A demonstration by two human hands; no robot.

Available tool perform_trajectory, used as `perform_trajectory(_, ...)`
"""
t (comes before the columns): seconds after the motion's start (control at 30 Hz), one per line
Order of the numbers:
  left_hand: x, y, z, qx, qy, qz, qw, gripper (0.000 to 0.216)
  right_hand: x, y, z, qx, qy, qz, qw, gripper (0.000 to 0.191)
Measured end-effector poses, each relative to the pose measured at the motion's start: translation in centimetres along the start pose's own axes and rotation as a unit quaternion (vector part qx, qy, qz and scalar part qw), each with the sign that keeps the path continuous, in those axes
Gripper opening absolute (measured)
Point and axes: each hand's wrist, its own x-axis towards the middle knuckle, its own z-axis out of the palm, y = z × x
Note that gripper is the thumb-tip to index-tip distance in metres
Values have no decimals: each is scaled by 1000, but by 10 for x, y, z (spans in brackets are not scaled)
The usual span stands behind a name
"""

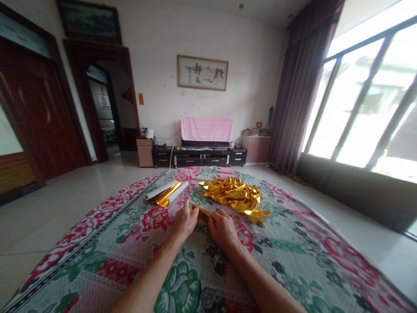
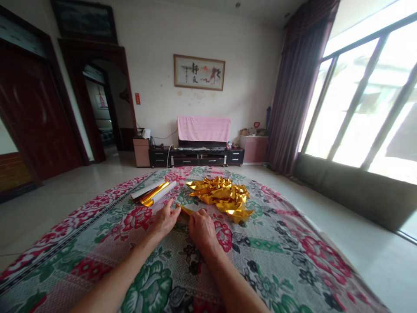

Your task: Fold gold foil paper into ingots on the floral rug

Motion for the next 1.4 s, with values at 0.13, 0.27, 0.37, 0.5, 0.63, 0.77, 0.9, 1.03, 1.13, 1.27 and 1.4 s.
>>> perform_trajectory(0.13,4,4,3,-163,-28,-98,981,45,-1,-1,0,13,6,-11,1000,24)
perform_trajectory(0.27,0,10,7,-347,-76,-143,924,29,-1,-5,-1,16,11,-29,999,23)
perform_trajectory(0.37,-5,15,9,-444,-95,-153,878,20,-1,-8,-4,11,6,-40,999,22)
perform_trajectory(0.5,-8,18,9,-542,-125,-156,816,15,-1,-9,-5,5,-5,-58,998,20)
perform_trajectory(0.63,-7,17,7,-579,-134,-155,789,19,-2,-8,-3,4,-1,-71,997,21)
perform_trajectory(0.77,-6,16,8,-585,-127,-146,787,24,-3,-10,-3,15,12,-100,995,19)
perform_trajectory(0.9,-5,17,9,-592,-119,-114,789,25,-3,-12,-8,33,36,-125,991,21)
perform_trajectory(1.03,-8,23,4,-571,-129,-125,801,27,5,-11,-13,69,118,-93,986,18)
perform_trajectory(1.13,-12,30,0,-540,-155,-117,819,30,16,-8,-15,128,205,-3,970,29)
perform_trajectory(1.27,-17,37,1,-523,-186,-89,827,31,25,-1,-14,269,122,144,945,40)
perform_trajectory(1.4,-19,38,6,-504,-196,-69,839,34,26,2,-14,368,72,156,914,29)
